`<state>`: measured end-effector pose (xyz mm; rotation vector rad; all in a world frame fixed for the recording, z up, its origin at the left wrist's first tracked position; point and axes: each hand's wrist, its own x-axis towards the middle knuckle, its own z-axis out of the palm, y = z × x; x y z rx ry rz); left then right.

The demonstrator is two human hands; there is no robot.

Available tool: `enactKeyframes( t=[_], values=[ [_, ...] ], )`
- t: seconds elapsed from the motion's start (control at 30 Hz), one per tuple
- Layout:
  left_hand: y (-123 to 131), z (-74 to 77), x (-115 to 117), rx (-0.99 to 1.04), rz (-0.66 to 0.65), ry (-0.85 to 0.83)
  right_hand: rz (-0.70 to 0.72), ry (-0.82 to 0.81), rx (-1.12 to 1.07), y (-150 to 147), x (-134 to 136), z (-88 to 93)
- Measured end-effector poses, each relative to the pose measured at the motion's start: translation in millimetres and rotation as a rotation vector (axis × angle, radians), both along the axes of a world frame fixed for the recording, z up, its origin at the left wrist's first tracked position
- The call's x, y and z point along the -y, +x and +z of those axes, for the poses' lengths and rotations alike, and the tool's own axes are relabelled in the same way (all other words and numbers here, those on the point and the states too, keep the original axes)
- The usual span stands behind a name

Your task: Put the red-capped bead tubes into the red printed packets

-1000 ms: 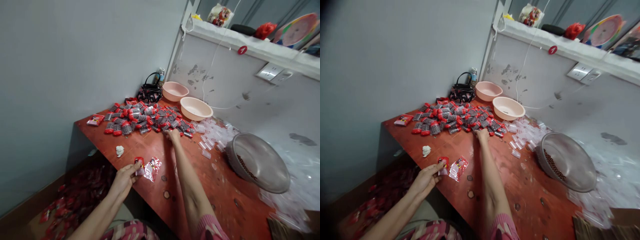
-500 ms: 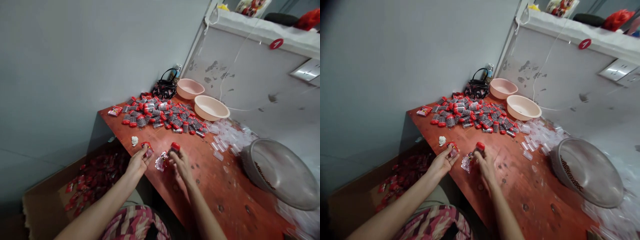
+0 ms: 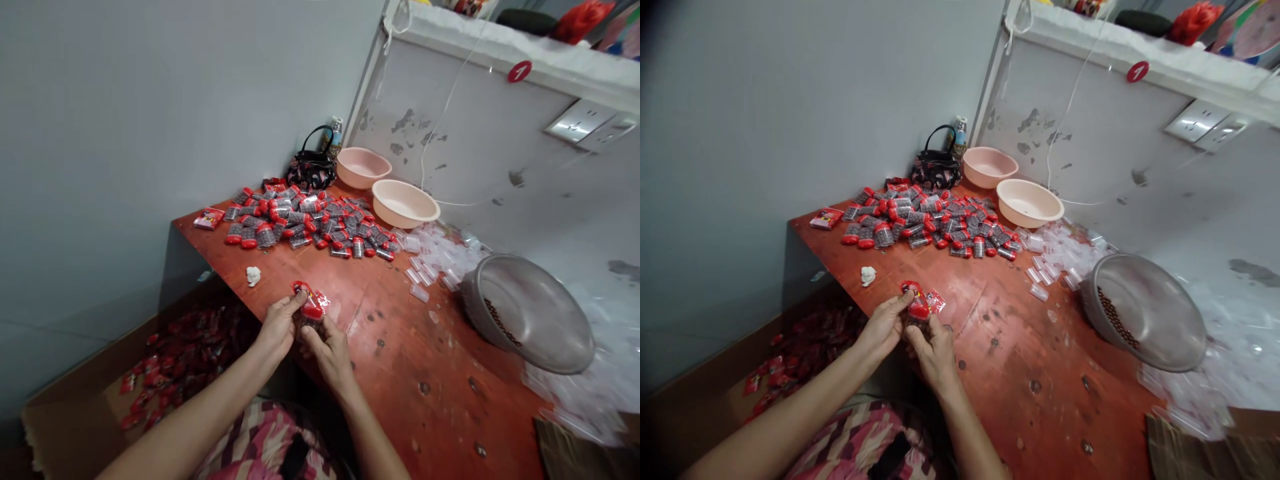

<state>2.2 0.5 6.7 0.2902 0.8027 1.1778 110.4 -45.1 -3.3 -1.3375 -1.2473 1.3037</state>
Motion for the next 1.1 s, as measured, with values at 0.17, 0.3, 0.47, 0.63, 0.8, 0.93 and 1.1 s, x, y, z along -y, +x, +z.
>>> enactKeyframes(
  t=[0.17,0.3,0.47,0.63,0.8,0.93,1.1],
  values=[
    [-1.7,4.0,0.7,-0.103,-0.102,0.145,-0.015,-0.006,-0.034,5.6,-0.6,2.1],
    [-4.1,-1.7,0.0,-0.147,-0.197,0.141,-0.047,0.041,0.053,5.4,-1.0,1.5],
    [-12.0,-3.5,-2.3,-0.191,-0.333,0.163,0.023,-0.005,0.007,8.0,-3.4,1.8],
    [-16.2,-1.8,-6.3,-0.247,-0.427,0.207,0.093,-0.095,-0.188,9.7,-6.5,2.9],
    [-7.3,-6.8,-2.1,-0.280,-0.275,0.179,-0.178,-0.002,-0.086,1.0,-2.8,0.0],
    [0.3,-9.0,4.4,-0.210,-0.276,0.172,-0.227,-0.045,-0.205,-1.5,-4.8,-6.7],
    [1.5,-5.5,6.4,-0.161,-0.331,0.194,-0.233,-0.111,-0.331,1.5,-8.2,-13.0]
  ],
)
